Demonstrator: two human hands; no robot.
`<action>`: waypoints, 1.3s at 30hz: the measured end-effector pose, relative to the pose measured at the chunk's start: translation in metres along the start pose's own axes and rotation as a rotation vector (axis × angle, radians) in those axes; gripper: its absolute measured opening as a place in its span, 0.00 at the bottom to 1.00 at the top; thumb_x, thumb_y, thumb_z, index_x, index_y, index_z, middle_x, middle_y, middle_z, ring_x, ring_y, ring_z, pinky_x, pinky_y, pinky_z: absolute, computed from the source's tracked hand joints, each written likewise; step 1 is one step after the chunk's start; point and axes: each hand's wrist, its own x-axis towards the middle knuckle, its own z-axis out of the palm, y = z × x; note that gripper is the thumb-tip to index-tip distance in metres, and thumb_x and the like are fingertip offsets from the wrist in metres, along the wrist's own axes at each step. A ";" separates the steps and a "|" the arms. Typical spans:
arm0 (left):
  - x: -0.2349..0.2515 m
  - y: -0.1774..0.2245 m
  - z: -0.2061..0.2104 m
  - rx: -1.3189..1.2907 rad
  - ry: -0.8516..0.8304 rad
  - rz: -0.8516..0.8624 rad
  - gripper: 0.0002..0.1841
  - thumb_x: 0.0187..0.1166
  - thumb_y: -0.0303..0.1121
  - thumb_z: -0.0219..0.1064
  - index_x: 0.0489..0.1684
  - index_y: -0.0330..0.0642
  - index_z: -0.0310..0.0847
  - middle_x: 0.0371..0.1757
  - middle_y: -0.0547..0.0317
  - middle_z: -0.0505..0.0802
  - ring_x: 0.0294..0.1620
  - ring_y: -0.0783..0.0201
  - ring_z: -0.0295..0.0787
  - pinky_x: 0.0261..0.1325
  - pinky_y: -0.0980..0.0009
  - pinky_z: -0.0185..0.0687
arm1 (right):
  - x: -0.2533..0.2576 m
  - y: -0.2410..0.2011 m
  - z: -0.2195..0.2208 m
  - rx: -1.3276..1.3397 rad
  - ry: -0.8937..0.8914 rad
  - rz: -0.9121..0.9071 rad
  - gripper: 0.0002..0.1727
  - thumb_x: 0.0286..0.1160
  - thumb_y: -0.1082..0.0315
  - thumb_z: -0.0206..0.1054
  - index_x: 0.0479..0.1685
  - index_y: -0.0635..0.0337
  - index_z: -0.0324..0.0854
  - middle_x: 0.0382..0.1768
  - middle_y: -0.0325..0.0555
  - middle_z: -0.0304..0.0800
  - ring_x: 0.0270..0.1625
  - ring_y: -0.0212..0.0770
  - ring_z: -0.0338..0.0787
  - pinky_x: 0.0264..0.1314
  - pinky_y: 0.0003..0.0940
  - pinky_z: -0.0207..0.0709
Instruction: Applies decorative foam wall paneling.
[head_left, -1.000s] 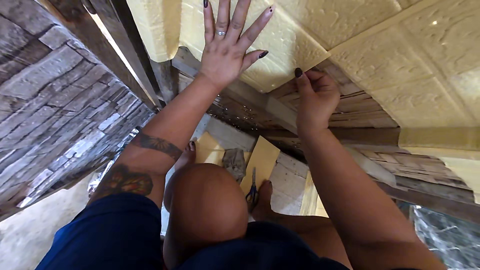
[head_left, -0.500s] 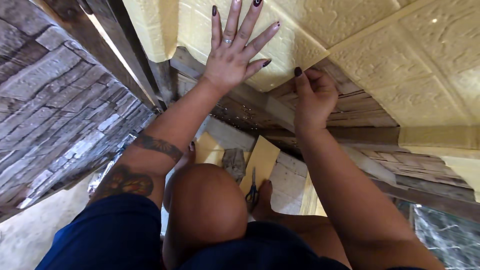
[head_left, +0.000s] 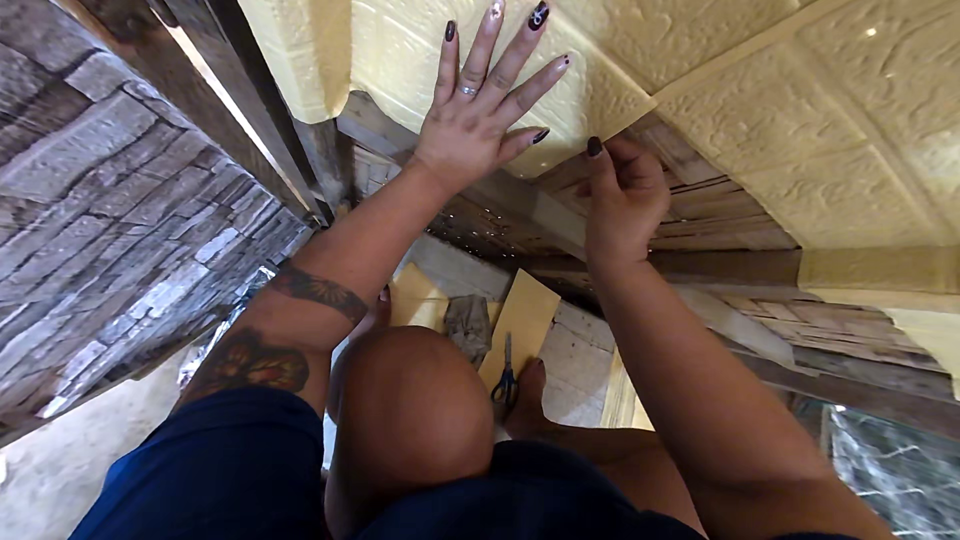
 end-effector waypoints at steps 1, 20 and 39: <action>0.000 0.002 0.001 -0.004 0.005 0.006 0.31 0.86 0.60 0.55 0.86 0.61 0.70 0.87 0.52 0.74 0.89 0.37 0.61 0.84 0.29 0.41 | -0.001 -0.001 -0.001 -0.006 0.000 0.008 0.14 0.84 0.64 0.66 0.56 0.66 0.84 0.43 0.38 0.91 0.36 0.24 0.88 0.40 0.23 0.85; -0.001 0.013 0.003 -0.031 -0.038 0.040 0.33 0.86 0.60 0.54 0.88 0.59 0.68 0.89 0.57 0.72 0.90 0.40 0.60 0.84 0.29 0.38 | -0.002 -0.015 -0.006 0.259 0.000 -0.046 0.18 0.83 0.69 0.65 0.66 0.62 0.68 0.41 0.32 0.91 0.34 0.27 0.89 0.36 0.26 0.85; 0.007 0.032 0.004 -0.055 -0.034 0.071 0.31 0.86 0.60 0.54 0.88 0.66 0.67 0.90 0.60 0.70 0.91 0.44 0.58 0.86 0.31 0.35 | 0.021 -0.011 -0.016 0.106 0.032 -0.204 0.07 0.82 0.70 0.66 0.49 0.66 0.82 0.36 0.37 0.93 0.35 0.31 0.93 0.38 0.31 0.91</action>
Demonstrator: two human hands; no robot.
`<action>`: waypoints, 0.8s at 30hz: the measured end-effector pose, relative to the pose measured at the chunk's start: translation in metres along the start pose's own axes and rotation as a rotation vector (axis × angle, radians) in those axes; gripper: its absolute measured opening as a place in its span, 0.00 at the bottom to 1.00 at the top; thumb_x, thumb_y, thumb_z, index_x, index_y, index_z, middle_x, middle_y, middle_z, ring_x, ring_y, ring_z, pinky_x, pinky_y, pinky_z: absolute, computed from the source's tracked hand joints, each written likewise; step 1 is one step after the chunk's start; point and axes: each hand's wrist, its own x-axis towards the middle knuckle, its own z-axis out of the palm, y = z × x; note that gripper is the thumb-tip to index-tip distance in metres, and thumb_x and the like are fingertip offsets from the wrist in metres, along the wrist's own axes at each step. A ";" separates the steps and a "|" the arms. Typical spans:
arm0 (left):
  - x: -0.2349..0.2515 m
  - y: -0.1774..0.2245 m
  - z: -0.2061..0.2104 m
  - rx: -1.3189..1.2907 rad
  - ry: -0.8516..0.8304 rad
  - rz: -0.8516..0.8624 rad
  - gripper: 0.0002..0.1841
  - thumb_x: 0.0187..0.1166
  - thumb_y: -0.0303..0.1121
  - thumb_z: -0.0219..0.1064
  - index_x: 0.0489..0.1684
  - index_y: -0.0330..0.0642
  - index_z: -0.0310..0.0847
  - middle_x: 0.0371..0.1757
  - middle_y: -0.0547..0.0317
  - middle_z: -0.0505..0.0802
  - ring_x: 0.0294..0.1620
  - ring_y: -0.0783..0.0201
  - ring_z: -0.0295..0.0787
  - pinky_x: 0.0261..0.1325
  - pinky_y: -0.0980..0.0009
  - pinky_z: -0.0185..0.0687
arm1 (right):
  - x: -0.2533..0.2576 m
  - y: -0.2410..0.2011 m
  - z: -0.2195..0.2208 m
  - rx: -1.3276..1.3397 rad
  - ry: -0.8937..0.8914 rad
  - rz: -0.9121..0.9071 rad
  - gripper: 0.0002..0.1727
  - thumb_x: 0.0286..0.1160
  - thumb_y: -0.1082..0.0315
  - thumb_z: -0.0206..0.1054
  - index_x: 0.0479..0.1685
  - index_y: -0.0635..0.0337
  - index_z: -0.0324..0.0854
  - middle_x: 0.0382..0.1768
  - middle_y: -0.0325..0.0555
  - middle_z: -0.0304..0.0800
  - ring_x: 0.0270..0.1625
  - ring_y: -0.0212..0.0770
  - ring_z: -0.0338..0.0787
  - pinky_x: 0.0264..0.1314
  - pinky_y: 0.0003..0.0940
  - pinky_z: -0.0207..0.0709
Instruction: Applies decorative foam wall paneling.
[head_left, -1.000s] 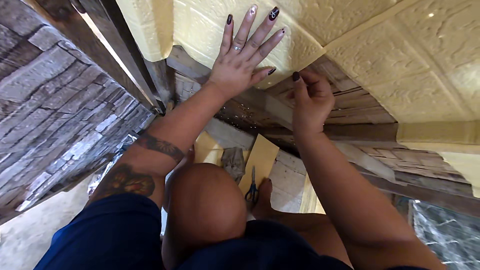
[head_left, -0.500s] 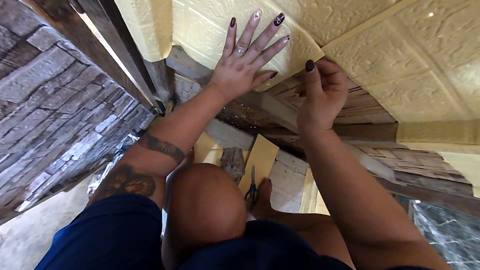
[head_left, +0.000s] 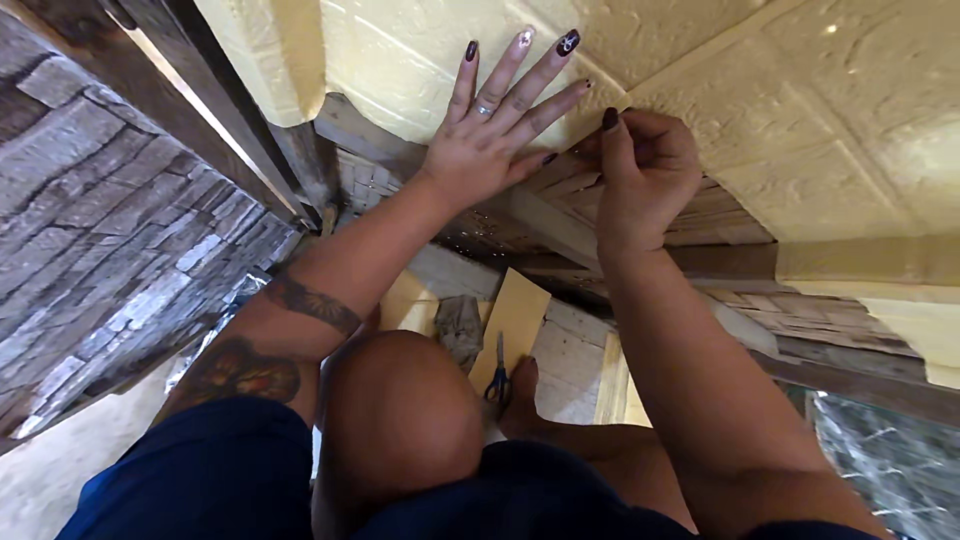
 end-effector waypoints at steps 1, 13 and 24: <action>0.000 0.002 0.001 -0.001 0.007 0.005 0.30 0.85 0.60 0.55 0.87 0.67 0.68 0.90 0.60 0.70 0.91 0.43 0.57 0.86 0.31 0.35 | 0.000 0.000 0.000 0.006 -0.006 0.000 0.07 0.82 0.70 0.66 0.50 0.66 0.82 0.36 0.38 0.93 0.35 0.32 0.94 0.38 0.31 0.91; 0.009 0.014 0.009 -0.022 0.073 -0.001 0.25 0.87 0.54 0.56 0.84 0.74 0.71 0.89 0.59 0.73 0.91 0.42 0.59 0.85 0.31 0.37 | 0.001 -0.001 0.002 0.002 -0.007 0.047 0.08 0.83 0.69 0.66 0.49 0.66 0.81 0.35 0.39 0.94 0.35 0.33 0.95 0.39 0.32 0.92; 0.012 0.022 0.015 -0.052 0.123 -0.019 0.23 0.85 0.55 0.59 0.80 0.77 0.75 0.84 0.60 0.79 0.89 0.44 0.64 0.86 0.33 0.40 | -0.031 -0.001 -0.023 0.003 -0.094 0.086 0.02 0.84 0.68 0.63 0.47 0.55 0.78 0.34 0.25 0.90 0.33 0.25 0.91 0.39 0.29 0.89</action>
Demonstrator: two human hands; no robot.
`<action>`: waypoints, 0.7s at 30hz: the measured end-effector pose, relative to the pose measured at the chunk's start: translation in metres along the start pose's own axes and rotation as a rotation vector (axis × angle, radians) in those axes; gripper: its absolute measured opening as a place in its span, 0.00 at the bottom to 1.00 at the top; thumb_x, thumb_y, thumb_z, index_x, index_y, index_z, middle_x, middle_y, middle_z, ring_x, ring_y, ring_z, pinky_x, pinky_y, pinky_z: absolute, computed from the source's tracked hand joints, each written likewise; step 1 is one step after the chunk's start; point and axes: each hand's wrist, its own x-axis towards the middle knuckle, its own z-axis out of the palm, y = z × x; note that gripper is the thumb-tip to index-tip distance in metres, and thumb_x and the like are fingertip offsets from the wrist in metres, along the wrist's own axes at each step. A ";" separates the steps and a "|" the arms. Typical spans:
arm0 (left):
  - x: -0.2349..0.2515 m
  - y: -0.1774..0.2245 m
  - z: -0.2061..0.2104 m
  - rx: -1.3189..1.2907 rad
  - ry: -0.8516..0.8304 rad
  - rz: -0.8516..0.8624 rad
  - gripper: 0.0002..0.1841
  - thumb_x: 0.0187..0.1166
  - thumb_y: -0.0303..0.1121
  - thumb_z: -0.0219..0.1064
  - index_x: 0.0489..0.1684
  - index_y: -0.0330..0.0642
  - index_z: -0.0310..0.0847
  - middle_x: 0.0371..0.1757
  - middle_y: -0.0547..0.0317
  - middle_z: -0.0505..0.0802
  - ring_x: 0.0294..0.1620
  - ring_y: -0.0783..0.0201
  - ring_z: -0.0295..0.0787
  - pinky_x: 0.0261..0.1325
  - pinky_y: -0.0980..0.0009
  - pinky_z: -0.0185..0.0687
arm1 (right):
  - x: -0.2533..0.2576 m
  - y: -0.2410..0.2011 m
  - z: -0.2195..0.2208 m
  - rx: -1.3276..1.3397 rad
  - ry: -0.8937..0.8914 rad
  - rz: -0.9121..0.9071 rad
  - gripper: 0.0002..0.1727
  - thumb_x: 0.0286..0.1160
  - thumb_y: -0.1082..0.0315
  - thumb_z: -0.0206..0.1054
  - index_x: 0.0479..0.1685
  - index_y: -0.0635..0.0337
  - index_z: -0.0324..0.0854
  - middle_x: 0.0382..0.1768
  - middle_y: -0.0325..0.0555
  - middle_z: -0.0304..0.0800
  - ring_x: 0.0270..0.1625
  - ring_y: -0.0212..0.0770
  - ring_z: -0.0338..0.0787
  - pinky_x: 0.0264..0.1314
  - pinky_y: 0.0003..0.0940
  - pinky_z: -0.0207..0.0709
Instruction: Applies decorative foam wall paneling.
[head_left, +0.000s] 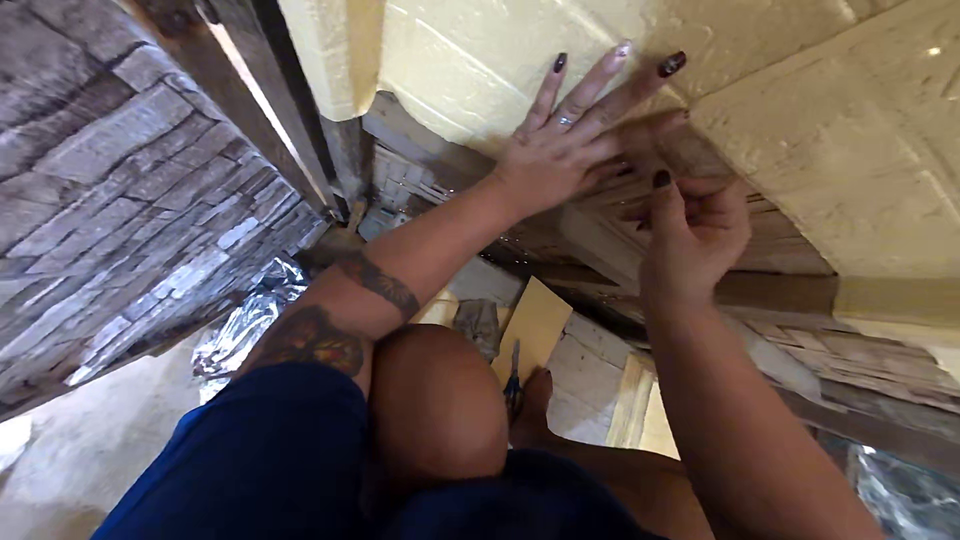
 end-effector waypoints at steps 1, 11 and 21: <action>0.000 0.002 0.002 -0.026 0.013 0.014 0.23 0.85 0.54 0.58 0.79 0.77 0.76 0.83 0.61 0.80 0.88 0.45 0.64 0.86 0.33 0.40 | -0.004 0.000 -0.001 -0.003 -0.008 0.002 0.01 0.84 0.69 0.63 0.46 0.53 0.78 0.34 0.23 0.90 0.33 0.24 0.91 0.39 0.27 0.89; -0.054 -0.025 -0.045 -0.320 -0.115 0.130 0.25 0.85 0.28 0.53 0.79 0.59 0.79 0.82 0.55 0.81 0.89 0.43 0.64 0.88 0.38 0.50 | -0.030 0.006 0.011 0.069 -0.352 -0.044 0.14 0.92 0.64 0.51 0.62 0.58 0.79 0.47 0.30 0.92 0.48 0.28 0.92 0.57 0.34 0.88; -0.146 -0.075 -0.103 -0.216 -0.061 -0.475 0.32 0.83 0.30 0.52 0.88 0.27 0.58 0.90 0.29 0.61 0.92 0.39 0.54 0.91 0.43 0.50 | 0.026 -0.036 0.141 0.007 -0.843 -0.041 0.33 0.91 0.60 0.48 0.91 0.68 0.51 0.84 0.59 0.68 0.84 0.40 0.73 0.85 0.37 0.68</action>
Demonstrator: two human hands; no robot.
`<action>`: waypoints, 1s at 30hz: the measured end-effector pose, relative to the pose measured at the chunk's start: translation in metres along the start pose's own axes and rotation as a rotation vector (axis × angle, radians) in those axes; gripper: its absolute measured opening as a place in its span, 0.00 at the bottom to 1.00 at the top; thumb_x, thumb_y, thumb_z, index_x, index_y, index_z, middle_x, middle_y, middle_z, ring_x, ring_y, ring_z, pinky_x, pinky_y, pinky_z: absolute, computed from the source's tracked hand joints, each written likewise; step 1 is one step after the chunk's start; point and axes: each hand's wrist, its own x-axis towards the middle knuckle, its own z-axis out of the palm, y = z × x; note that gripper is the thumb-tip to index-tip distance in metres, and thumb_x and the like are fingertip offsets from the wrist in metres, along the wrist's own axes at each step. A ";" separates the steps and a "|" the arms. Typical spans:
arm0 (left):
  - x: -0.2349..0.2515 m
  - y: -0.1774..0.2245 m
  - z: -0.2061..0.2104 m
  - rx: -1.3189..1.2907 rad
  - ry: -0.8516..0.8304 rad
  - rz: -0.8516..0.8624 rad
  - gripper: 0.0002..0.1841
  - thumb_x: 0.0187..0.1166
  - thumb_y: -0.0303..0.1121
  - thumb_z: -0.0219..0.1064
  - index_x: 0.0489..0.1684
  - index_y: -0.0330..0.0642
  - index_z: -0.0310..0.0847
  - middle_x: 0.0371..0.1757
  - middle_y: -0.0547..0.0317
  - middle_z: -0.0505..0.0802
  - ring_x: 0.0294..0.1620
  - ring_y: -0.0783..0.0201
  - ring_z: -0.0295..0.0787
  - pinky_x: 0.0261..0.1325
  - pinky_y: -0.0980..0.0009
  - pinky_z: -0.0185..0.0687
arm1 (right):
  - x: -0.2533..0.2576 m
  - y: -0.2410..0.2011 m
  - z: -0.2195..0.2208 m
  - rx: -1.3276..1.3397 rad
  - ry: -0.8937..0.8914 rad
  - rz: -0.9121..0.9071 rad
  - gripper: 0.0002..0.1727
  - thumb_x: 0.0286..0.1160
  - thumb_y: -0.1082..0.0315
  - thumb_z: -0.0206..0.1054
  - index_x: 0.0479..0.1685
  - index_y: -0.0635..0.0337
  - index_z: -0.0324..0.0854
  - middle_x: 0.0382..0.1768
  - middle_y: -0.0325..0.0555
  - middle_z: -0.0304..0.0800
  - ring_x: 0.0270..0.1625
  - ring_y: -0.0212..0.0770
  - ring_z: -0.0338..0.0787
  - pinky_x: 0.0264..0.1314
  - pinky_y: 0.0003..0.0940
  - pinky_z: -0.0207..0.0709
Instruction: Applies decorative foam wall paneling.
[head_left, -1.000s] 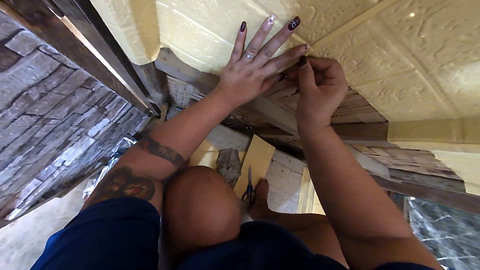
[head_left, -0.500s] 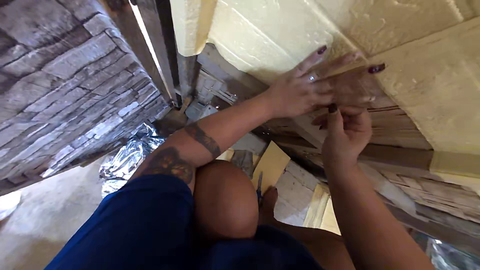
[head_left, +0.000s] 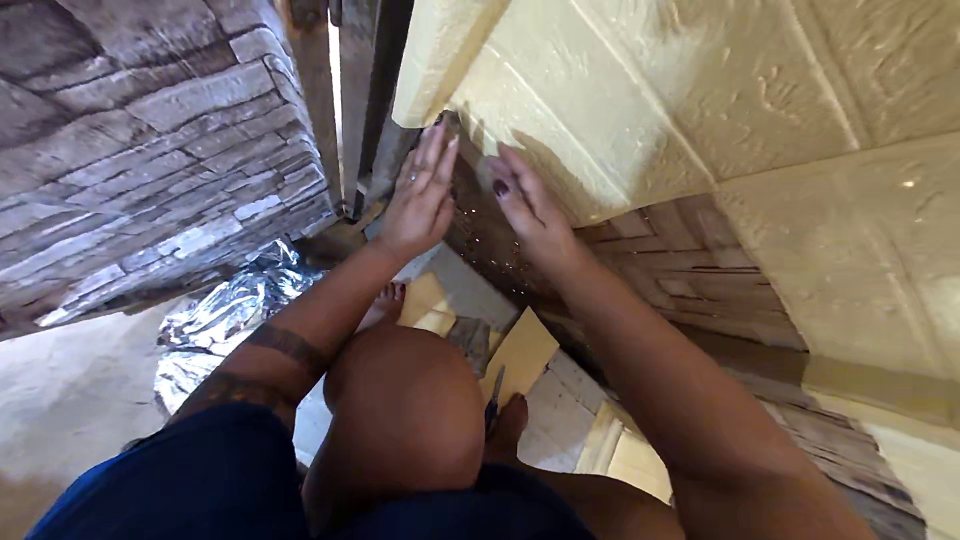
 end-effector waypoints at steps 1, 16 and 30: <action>-0.009 -0.002 0.000 -0.006 0.010 -0.020 0.32 0.83 0.31 0.53 0.88 0.27 0.57 0.90 0.29 0.60 0.93 0.39 0.53 0.92 0.43 0.48 | 0.015 -0.004 0.005 0.022 -0.001 -0.025 0.33 0.91 0.61 0.48 0.91 0.69 0.51 0.84 0.59 0.68 0.85 0.40 0.72 0.86 0.36 0.67; -0.051 -0.020 -0.017 0.047 -0.137 0.007 0.28 0.84 0.33 0.53 0.85 0.38 0.68 0.88 0.39 0.69 0.91 0.37 0.57 0.89 0.40 0.52 | 0.083 -0.005 -0.012 0.151 0.094 -0.003 0.34 0.95 0.50 0.38 0.88 0.67 0.58 0.81 0.53 0.75 0.80 0.39 0.78 0.82 0.37 0.72; -0.058 -0.027 -0.017 0.053 -0.108 0.027 0.26 0.85 0.32 0.53 0.84 0.38 0.70 0.88 0.43 0.72 0.91 0.41 0.60 0.90 0.42 0.53 | 0.090 0.016 0.010 -0.082 0.073 0.033 0.32 0.96 0.53 0.39 0.87 0.66 0.64 0.82 0.55 0.74 0.83 0.40 0.75 0.87 0.38 0.66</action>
